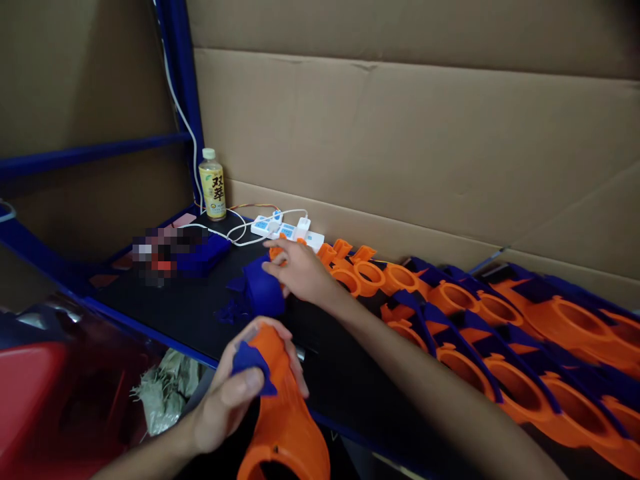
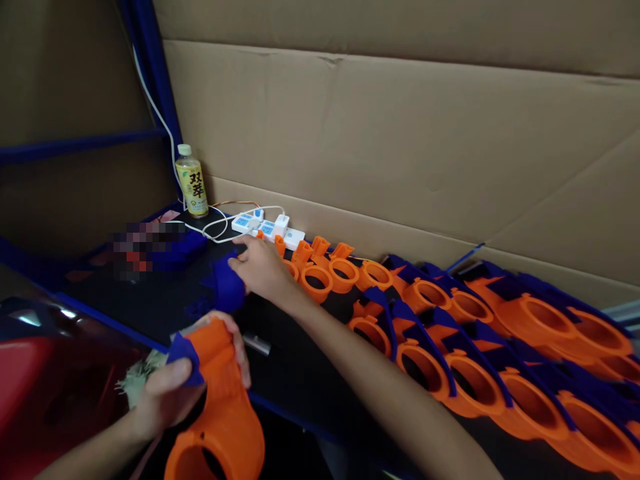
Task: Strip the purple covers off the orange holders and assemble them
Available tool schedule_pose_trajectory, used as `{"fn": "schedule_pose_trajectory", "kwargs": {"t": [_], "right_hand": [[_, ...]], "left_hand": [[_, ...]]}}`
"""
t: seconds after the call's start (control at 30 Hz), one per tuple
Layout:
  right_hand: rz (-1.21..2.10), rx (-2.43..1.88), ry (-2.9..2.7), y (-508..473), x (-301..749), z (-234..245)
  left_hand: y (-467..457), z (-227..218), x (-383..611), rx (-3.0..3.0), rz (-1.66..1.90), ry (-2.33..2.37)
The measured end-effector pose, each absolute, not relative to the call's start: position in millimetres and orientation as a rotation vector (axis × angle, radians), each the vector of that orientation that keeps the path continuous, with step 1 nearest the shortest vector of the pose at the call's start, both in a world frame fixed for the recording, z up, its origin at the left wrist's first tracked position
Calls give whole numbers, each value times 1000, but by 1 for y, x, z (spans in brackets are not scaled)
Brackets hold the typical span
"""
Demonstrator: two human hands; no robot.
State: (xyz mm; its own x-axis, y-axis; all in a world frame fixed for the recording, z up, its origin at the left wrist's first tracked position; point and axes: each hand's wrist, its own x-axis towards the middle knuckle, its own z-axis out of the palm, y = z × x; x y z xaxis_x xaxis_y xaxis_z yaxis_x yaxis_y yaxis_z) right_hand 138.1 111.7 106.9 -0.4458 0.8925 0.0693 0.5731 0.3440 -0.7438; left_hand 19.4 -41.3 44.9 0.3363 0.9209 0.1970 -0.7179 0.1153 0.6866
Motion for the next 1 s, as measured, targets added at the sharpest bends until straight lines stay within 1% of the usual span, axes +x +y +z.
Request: {"fn": "schedule_pose_trajectory", "kwargs": {"t": [0.1, 0.17, 0.3, 0.43, 0.53, 0.67, 0.87, 1.0], "right_hand": [[1384, -1256, -1897, 125, 104, 89], [1559, -1235, -1772, 134, 88, 82], [1694, -1183, -1659, 146, 74, 81], [1765, -1093, -1560, 147, 66, 89], [1758, -1059, -1528, 145, 53, 91], [1666, -1108, -1541, 148, 29, 81], [1412, -1251, -1714, 165, 9, 58], [1226, -1312, -1870, 171, 15, 51]], "left_hand": [[-44, 45, 23, 844, 1148, 311], [-43, 42, 23, 818, 1185, 281], [-37, 37, 21, 798, 1240, 284], [-38, 42, 19, 796, 1236, 309], [-40, 48, 19, 774, 1217, 307], [-41, 50, 19, 776, 1219, 323], [-40, 46, 18, 776, 1220, 305], [-39, 47, 17, 793, 1232, 307]]}}
